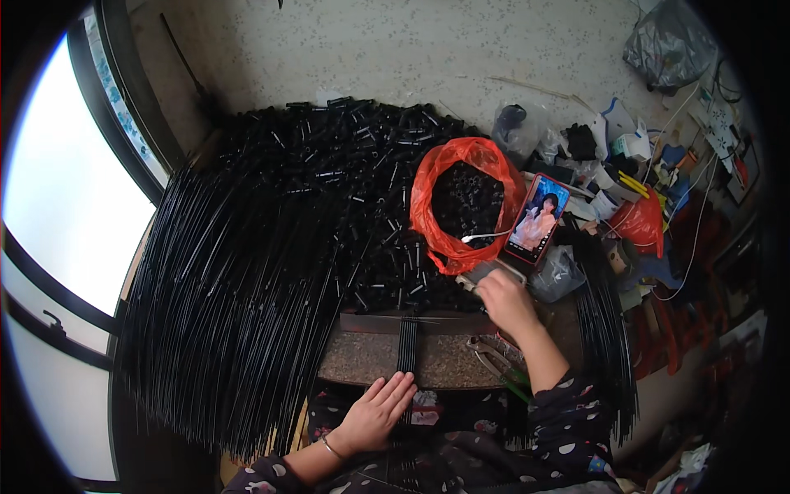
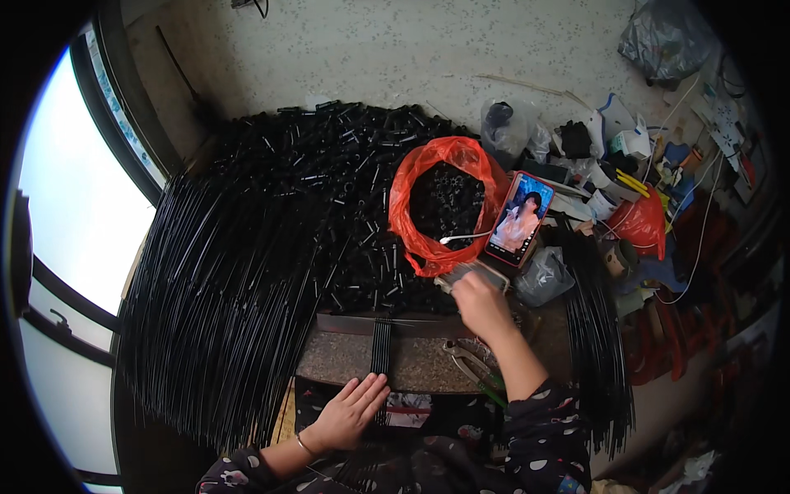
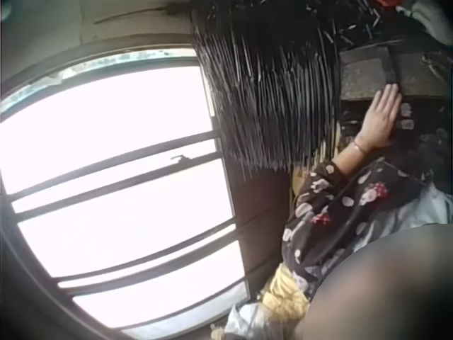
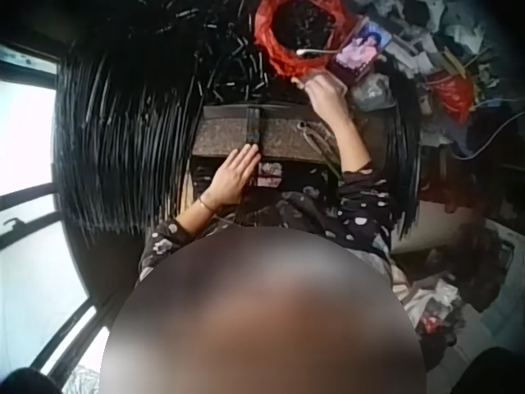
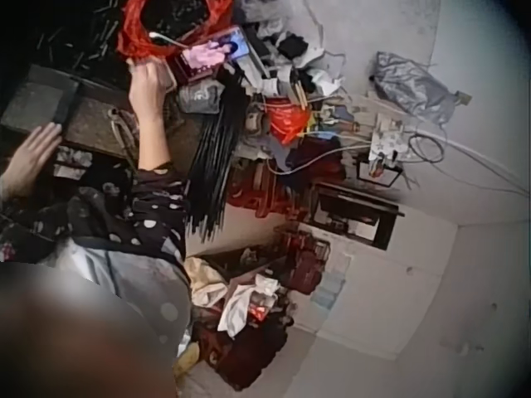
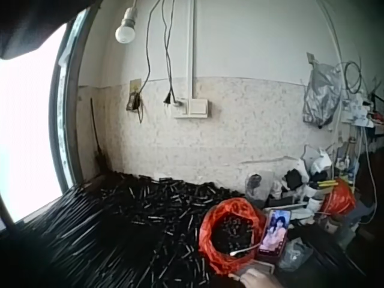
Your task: Cutting and processing bundles of black wires at a production workbench.
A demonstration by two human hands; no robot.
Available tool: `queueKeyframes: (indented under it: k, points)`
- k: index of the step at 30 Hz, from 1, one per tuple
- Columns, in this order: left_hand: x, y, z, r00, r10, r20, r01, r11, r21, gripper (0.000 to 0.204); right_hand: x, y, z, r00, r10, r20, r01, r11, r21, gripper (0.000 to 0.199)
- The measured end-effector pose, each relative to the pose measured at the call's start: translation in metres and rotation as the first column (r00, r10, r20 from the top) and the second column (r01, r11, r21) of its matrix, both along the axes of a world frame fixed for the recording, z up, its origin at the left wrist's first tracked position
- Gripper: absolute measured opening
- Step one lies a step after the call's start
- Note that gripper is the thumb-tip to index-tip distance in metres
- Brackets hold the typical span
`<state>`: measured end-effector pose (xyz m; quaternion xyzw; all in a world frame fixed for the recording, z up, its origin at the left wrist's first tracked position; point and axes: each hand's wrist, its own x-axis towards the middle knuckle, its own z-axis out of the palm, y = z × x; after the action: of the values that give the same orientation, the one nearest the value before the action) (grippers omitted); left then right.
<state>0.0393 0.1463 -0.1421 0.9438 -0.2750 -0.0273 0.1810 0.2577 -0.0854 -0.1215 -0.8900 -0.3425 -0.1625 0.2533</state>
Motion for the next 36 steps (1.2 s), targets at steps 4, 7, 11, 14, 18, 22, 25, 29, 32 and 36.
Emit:
queueKeyframes:
  k: [4, 7, 11, 14, 18, 22, 25, 29, 32, 36]
  points:
    - [0.001, 0.001, 0.000, 1.000, 0.001, -0.029, 0.000, 1.000, 0.023, 0.067, -0.028, 0.036, -0.013, 0.972, 0.197, -0.124, -0.202, 0.979, -0.026, 0.014]
    - [0.002, 0.001, 0.000, 1.000, -0.006, -0.024, 0.008, 0.999, 0.049, 0.067, -0.033, 0.043, -0.021, 0.975, 0.164, -0.149, -0.172, 0.984, -0.048, 0.015]
    - [0.002, 0.001, 0.000, 1.000, -0.002, -0.018, 0.003, 0.999, 0.048, 0.067, -0.030, 0.037, -0.024, 0.978, 0.139, -0.157, -0.151, 0.986, -0.069, 0.014]
    - [0.003, 0.001, 0.000, 1.000, -0.003, -0.026, 0.004, 0.999, 0.043, 0.066, -0.030, 0.037, -0.022, 0.977, 0.149, -0.154, -0.160, 0.985, -0.062, 0.014]
    - [0.003, 0.001, 0.001, 1.000, 0.003, -0.030, -0.003, 1.000, 0.020, 0.066, -0.034, 0.046, -0.021, 0.975, 0.176, -0.138, -0.181, 0.983, -0.025, 0.014]
    - [0.002, 0.001, 0.001, 0.999, 0.005, -0.038, -0.004, 0.999, 0.035, 0.067, -0.035, 0.048, -0.022, 0.975, 0.157, -0.155, -0.166, 0.985, -0.044, 0.015]
    - [0.002, 0.001, 0.001, 0.999, 0.011, -0.046, -0.011, 1.000, 0.004, 0.067, -0.035, 0.048, -0.022, 0.975, 0.157, -0.158, -0.167, 0.985, -0.052, 0.013]
    - [0.001, 0.001, 0.000, 0.999, 0.004, -0.039, -0.003, 1.000, 0.023, 0.067, -0.032, 0.051, -0.019, 0.977, 0.153, -0.151, -0.172, 0.977, -0.126, 0.013]
    - [0.001, 0.001, 0.000, 0.999, 0.003, -0.034, -0.002, 1.000, 0.022, 0.067, -0.026, 0.051, -0.014, 0.972, 0.169, -0.161, -0.204, 0.951, -0.232, 0.014]
    - [0.001, 0.002, 0.001, 1.000, 0.007, -0.029, -0.007, 1.000, 0.008, 0.066, -0.021, 0.047, -0.010, 0.946, 0.236, -0.224, -0.273, 0.950, -0.152, 0.008]
